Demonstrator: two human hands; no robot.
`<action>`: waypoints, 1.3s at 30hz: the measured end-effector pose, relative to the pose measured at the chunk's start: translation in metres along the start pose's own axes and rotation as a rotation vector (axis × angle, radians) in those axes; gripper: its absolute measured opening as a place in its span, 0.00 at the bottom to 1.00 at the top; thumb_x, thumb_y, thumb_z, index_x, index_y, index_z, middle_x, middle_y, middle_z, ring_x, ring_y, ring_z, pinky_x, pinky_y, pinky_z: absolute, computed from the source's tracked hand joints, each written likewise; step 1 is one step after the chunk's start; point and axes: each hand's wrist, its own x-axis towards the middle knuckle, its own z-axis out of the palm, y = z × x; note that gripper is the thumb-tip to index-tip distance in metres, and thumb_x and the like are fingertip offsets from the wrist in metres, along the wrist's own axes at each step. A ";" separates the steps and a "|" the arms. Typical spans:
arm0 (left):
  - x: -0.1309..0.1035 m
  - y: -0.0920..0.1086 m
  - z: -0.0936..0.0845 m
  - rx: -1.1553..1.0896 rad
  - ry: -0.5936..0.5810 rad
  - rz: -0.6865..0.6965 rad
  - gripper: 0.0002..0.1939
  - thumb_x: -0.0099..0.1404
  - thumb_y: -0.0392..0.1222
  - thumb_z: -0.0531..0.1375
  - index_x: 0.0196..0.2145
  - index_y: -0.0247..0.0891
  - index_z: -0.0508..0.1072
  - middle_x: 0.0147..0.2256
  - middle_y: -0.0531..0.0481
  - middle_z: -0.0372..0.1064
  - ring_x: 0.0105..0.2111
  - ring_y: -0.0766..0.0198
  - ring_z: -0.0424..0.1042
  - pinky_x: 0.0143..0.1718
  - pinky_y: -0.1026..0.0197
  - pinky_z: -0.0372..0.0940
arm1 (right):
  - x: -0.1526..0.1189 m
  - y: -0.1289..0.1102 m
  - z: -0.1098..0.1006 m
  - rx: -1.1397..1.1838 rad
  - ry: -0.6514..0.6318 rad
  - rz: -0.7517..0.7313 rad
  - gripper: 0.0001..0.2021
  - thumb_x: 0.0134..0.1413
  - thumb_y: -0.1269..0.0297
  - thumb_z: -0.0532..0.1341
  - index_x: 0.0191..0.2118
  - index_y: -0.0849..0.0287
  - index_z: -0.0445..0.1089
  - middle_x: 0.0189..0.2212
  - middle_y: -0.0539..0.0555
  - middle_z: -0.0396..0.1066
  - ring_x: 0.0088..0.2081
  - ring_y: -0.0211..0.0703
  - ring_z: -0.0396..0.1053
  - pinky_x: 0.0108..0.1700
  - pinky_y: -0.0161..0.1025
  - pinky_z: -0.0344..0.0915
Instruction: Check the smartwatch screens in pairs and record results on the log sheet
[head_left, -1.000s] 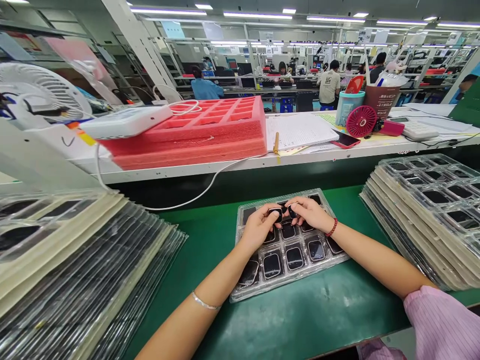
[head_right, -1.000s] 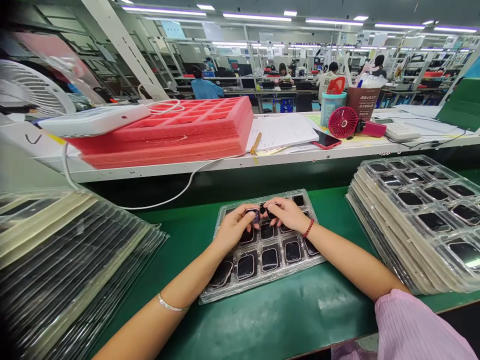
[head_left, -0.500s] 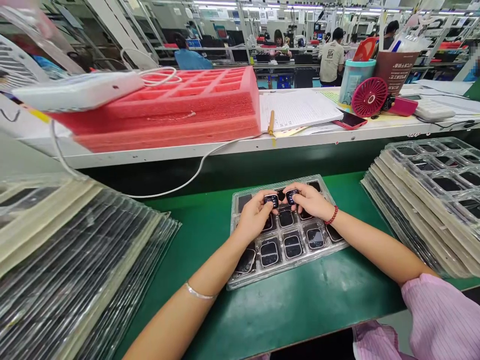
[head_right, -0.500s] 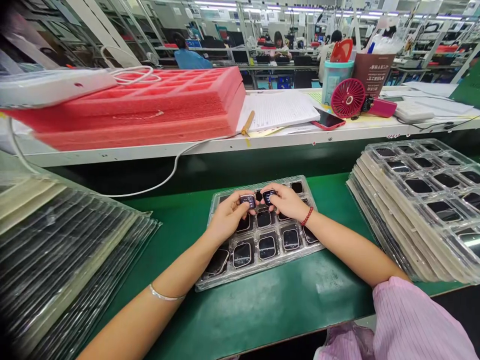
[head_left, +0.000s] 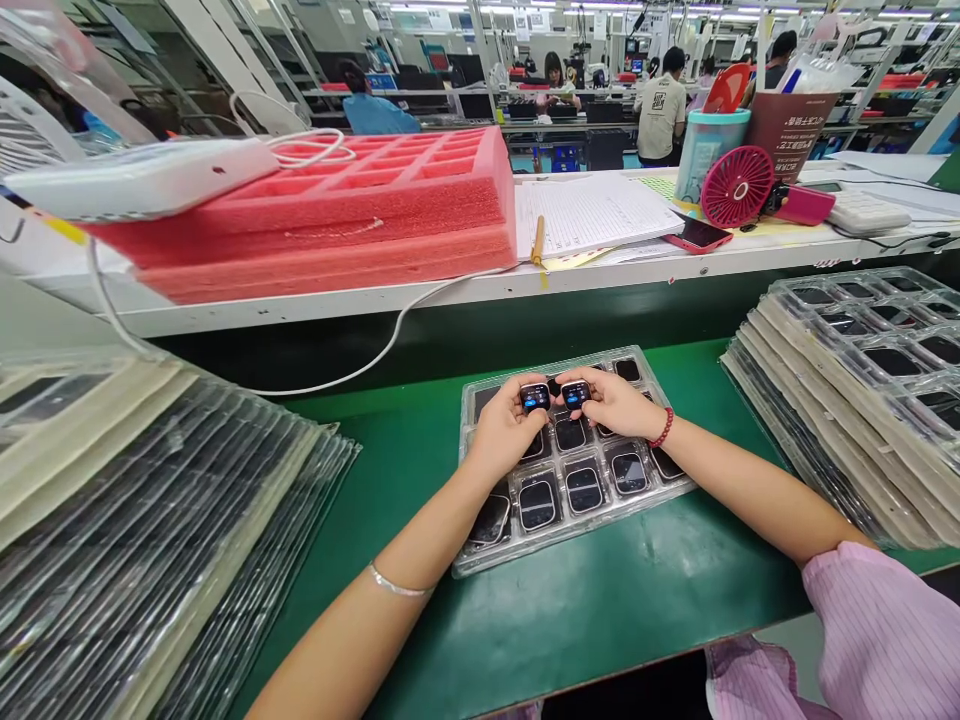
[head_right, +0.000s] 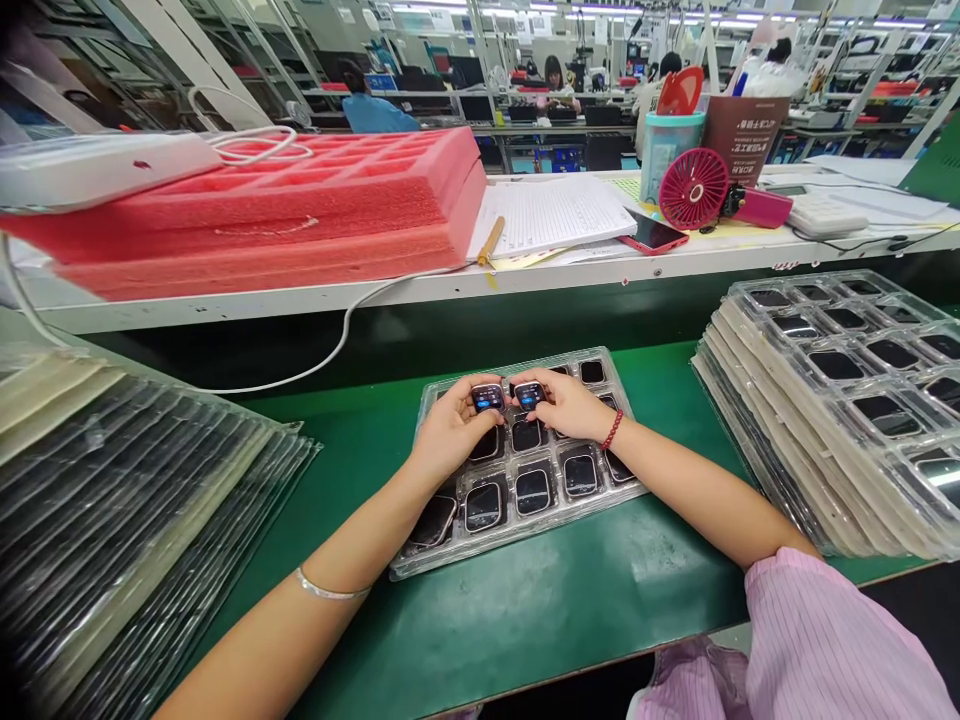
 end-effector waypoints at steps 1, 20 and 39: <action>0.000 0.000 0.000 0.006 0.000 -0.005 0.27 0.49 0.35 0.63 0.49 0.37 0.69 0.39 0.48 0.74 0.40 0.58 0.75 0.41 0.59 0.69 | 0.000 0.000 0.000 0.008 0.001 -0.003 0.29 0.44 0.83 0.53 0.54 0.59 0.66 0.45 0.55 0.74 0.36 0.37 0.75 0.26 0.27 0.67; -0.001 0.003 -0.002 -0.040 -0.035 -0.046 0.23 0.60 0.48 0.61 0.51 0.34 0.71 0.37 0.44 0.75 0.28 0.63 0.74 0.22 0.66 0.62 | 0.002 0.000 -0.003 0.063 0.078 0.092 0.13 0.58 0.76 0.53 0.47 0.61 0.68 0.35 0.53 0.75 0.21 0.31 0.70 0.19 0.25 0.63; -0.002 0.008 0.000 0.018 -0.040 -0.059 0.18 0.57 0.45 0.60 0.44 0.35 0.73 0.33 0.47 0.76 0.26 0.62 0.75 0.21 0.66 0.62 | 0.000 -0.006 -0.002 0.009 0.058 0.055 0.15 0.57 0.75 0.54 0.49 0.62 0.69 0.35 0.53 0.75 0.24 0.31 0.71 0.21 0.26 0.64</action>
